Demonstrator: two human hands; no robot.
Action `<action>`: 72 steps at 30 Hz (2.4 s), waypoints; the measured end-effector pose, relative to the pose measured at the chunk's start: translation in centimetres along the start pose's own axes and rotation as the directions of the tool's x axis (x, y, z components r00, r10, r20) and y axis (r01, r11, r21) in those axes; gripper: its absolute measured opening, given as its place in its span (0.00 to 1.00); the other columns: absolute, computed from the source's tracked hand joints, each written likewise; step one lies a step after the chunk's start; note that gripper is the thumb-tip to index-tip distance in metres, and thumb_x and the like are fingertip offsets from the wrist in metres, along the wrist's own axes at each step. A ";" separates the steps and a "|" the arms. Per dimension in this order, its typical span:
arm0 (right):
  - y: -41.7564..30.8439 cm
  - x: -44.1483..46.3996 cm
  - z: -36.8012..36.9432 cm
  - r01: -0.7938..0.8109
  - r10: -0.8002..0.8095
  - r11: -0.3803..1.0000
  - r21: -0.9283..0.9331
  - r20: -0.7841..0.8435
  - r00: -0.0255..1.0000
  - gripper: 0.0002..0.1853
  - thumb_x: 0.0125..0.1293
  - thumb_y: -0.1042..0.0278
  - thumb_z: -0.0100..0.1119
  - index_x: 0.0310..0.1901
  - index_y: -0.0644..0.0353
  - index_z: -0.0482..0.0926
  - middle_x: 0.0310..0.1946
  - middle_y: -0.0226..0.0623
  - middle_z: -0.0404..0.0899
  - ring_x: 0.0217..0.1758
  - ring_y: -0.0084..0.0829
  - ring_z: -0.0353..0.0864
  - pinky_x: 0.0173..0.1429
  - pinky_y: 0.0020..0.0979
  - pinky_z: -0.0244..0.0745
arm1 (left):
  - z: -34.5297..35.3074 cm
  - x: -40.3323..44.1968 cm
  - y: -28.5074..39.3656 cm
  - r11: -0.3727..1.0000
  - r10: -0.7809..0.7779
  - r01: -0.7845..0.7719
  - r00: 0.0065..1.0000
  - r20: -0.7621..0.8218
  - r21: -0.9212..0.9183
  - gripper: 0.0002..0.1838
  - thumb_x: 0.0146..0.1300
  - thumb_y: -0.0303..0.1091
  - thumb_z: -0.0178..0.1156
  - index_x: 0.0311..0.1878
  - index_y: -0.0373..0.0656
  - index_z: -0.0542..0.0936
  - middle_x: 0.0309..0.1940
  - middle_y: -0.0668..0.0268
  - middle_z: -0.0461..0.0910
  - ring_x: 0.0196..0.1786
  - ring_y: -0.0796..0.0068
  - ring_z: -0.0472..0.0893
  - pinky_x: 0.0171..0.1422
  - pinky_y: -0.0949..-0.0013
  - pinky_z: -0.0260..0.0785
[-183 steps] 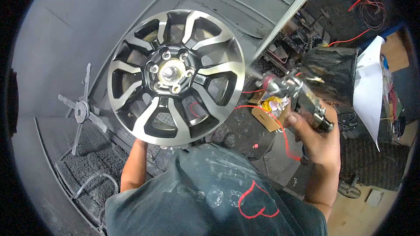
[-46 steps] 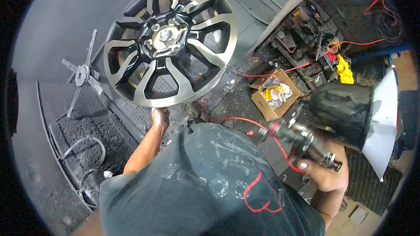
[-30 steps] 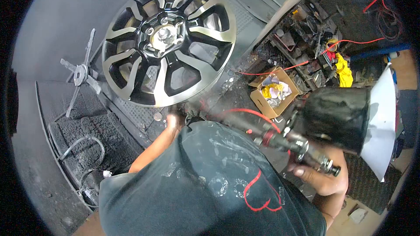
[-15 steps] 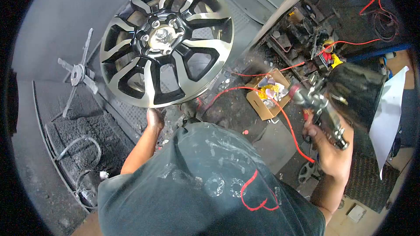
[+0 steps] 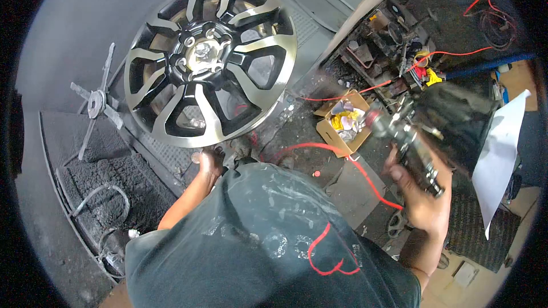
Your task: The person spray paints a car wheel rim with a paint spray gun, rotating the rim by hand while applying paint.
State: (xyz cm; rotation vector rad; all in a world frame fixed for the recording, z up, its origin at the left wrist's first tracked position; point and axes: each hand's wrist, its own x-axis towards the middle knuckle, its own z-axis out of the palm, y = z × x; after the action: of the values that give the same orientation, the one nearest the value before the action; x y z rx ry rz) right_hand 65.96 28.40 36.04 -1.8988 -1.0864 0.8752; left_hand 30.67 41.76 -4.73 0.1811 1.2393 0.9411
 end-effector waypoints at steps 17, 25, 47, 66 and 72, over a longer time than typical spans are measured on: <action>-0.8 -2.1 -0.4 -0.214 0.157 0.957 0.196 0.268 0.950 0.39 0.52 0.60 0.74 0.62 0.75 0.71 0.43 0.44 0.81 0.42 0.30 0.80 0.48 0.29 0.74 | -2.7 1.9 2.4 0.983 0.159 -0.153 0.985 0.062 -0.100 0.21 0.71 0.47 0.52 0.60 0.46 0.73 0.54 0.66 0.78 0.54 0.67 0.77 0.63 0.58 0.66; 0.8 -1.1 0.2 -0.047 0.047 0.999 -0.006 0.017 0.999 0.26 0.53 0.66 0.69 0.52 0.70 0.76 0.35 0.35 0.81 0.36 0.25 0.78 0.43 0.26 0.72 | -1.2 1.9 0.2 0.969 0.192 -0.192 0.981 -0.013 -0.157 0.19 0.71 0.47 0.53 0.58 0.46 0.74 0.49 0.66 0.79 0.51 0.66 0.79 0.59 0.59 0.72; 0.8 -1.3 -0.6 -0.058 0.066 0.997 -0.056 0.141 0.988 0.28 0.52 0.68 0.68 0.56 0.70 0.77 0.35 0.35 0.80 0.37 0.24 0.78 0.45 0.27 0.73 | -0.8 0.2 -1.3 0.993 -0.119 0.121 0.979 0.166 -0.001 0.13 0.66 0.29 0.57 0.53 0.41 0.76 0.42 0.60 0.80 0.43 0.64 0.80 0.49 0.58 0.75; 0.4 -1.4 0.6 -0.088 0.088 0.996 0.009 -0.026 0.996 0.17 0.57 0.76 0.63 0.48 0.71 0.77 0.33 0.30 0.78 0.36 0.21 0.76 0.42 0.25 0.72 | -1.6 1.7 4.0 0.987 0.131 -0.136 0.989 -0.065 -0.090 0.21 0.72 0.50 0.52 0.61 0.49 0.73 0.55 0.68 0.78 0.55 0.69 0.79 0.62 0.61 0.71; -0.2 -3.7 0.5 -0.208 0.134 0.962 0.177 0.356 0.925 0.30 0.52 0.68 0.73 0.58 0.70 0.77 0.33 0.37 0.83 0.37 0.26 0.80 0.46 0.29 0.74 | -0.2 1.3 1.0 0.965 0.111 -0.105 0.994 0.014 -0.240 0.14 0.74 0.42 0.47 0.54 0.47 0.75 0.48 0.67 0.80 0.51 0.69 0.79 0.56 0.61 0.72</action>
State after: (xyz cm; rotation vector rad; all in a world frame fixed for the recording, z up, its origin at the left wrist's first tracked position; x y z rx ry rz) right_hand 63.99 25.35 36.69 -1.7198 -0.9848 1.4063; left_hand 30.03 43.26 -5.13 0.0712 1.0889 1.1705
